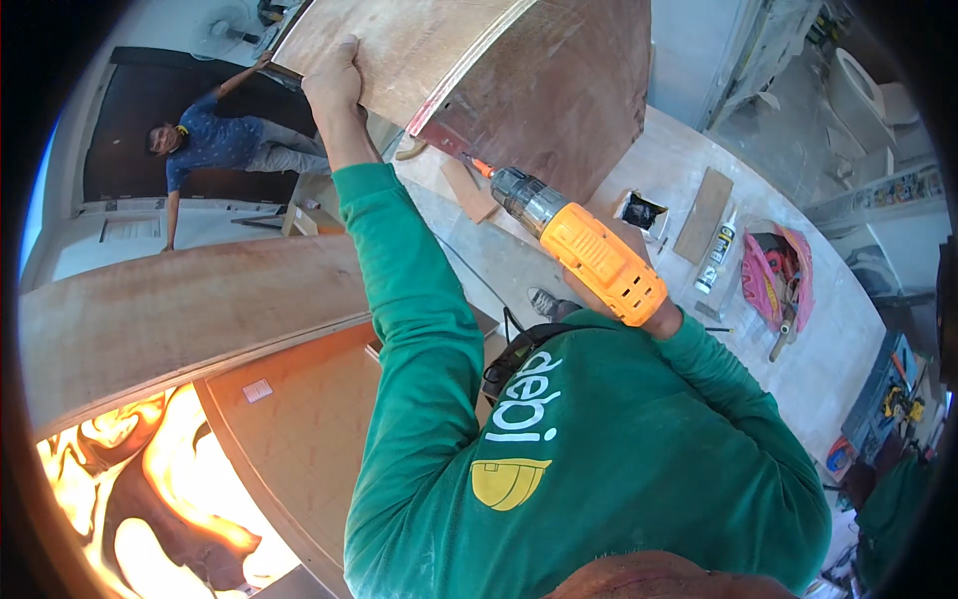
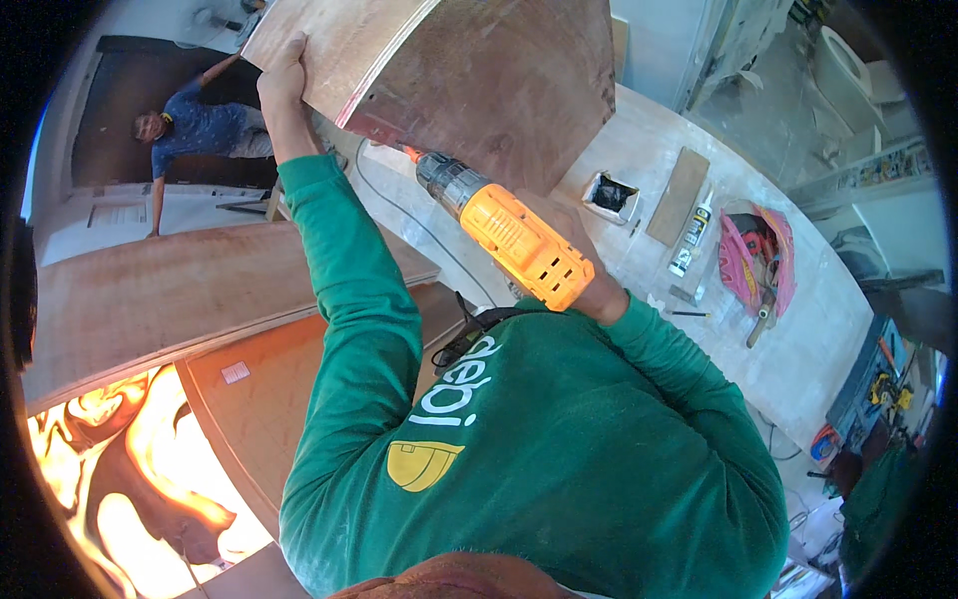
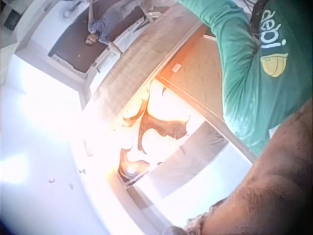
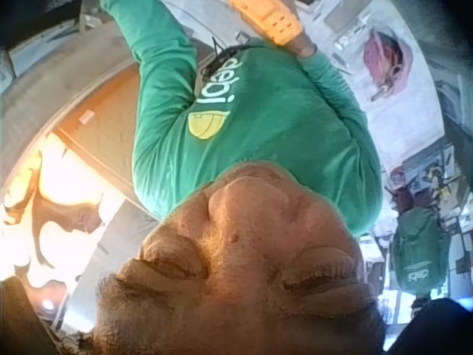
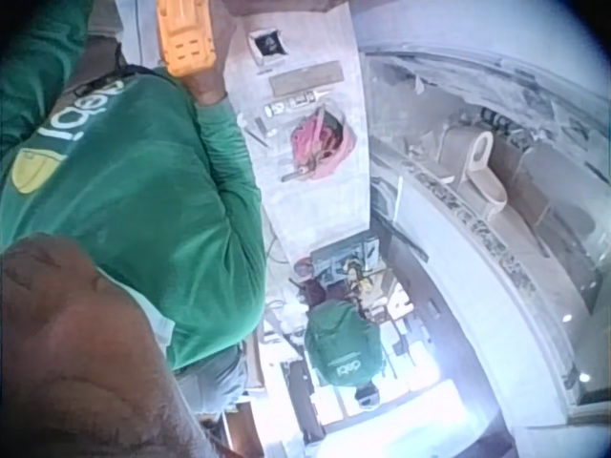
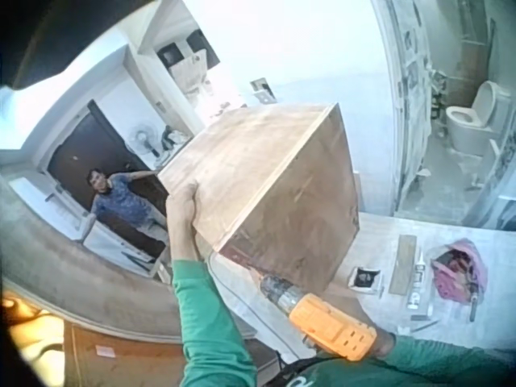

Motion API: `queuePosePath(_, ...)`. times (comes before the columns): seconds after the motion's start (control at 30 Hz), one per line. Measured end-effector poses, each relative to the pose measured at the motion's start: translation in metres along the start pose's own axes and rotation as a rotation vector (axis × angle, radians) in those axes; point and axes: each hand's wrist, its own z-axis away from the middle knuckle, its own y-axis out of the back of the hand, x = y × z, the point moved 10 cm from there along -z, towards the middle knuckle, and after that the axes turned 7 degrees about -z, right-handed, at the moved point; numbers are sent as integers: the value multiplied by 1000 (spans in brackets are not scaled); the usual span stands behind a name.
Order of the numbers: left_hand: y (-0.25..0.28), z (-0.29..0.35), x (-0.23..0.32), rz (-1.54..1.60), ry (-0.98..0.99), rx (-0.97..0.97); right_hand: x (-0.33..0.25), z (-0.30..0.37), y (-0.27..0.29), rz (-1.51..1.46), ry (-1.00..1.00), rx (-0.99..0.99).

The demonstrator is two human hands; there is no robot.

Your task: The person fits wooden panels together to form a cabinet frame, uses a saw to trim a piece of wood, and secures the wooden panels with a drill and screws.

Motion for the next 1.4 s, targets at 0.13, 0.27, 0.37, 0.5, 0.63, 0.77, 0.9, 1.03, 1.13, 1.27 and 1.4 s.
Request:
queuePosePath(0.13, 5, -3, 0, -120, -6, -11, 13, -1, -2, 9, -103, -91)
queuePosePath(0.27, -5, 19, 17, 13, 12, -34, 21, -1, 0, -4, -110, -72)
queuePosePath(0.37, 2, 3, 6, -37, -41, -30, 7, -6, 0, 46, -34, -72)
queuePosePath(0.5, -6, 4, 6, 30, -6, -45, 18, -3, -1, 73, -68, -106)
queuePosePath(0.63, -7, -5, -13, 212, 16, -47, 15, -6, -4, 169, -40, -138)
queuePosePath(0.77, -9, -1, -6, 135, 10, -41, 16, -10, -3, 132, -40, -122)
queuePosePath(0.9, -6, 2, -2, 108, 4, -37, 19, -11, -2, 61, -63, -103)
queuePosePath(1.03, -1, 5, 6, -9, -35, -15, 20, -12, -2, 53, -82, -112)
queuePosePath(1.13, -2, 7, 13, -140, -45, -36, 23, -11, -2, 73, -84, -113)
queuePosePath(1.27, 1, -6, 6, -226, -114, -26, 19, -14, -3, 48, -65, -77)
queuePosePath(1.4, -2, 3, 8, -67, -60, -19, 18, -16, -2, 53, -60, -80)
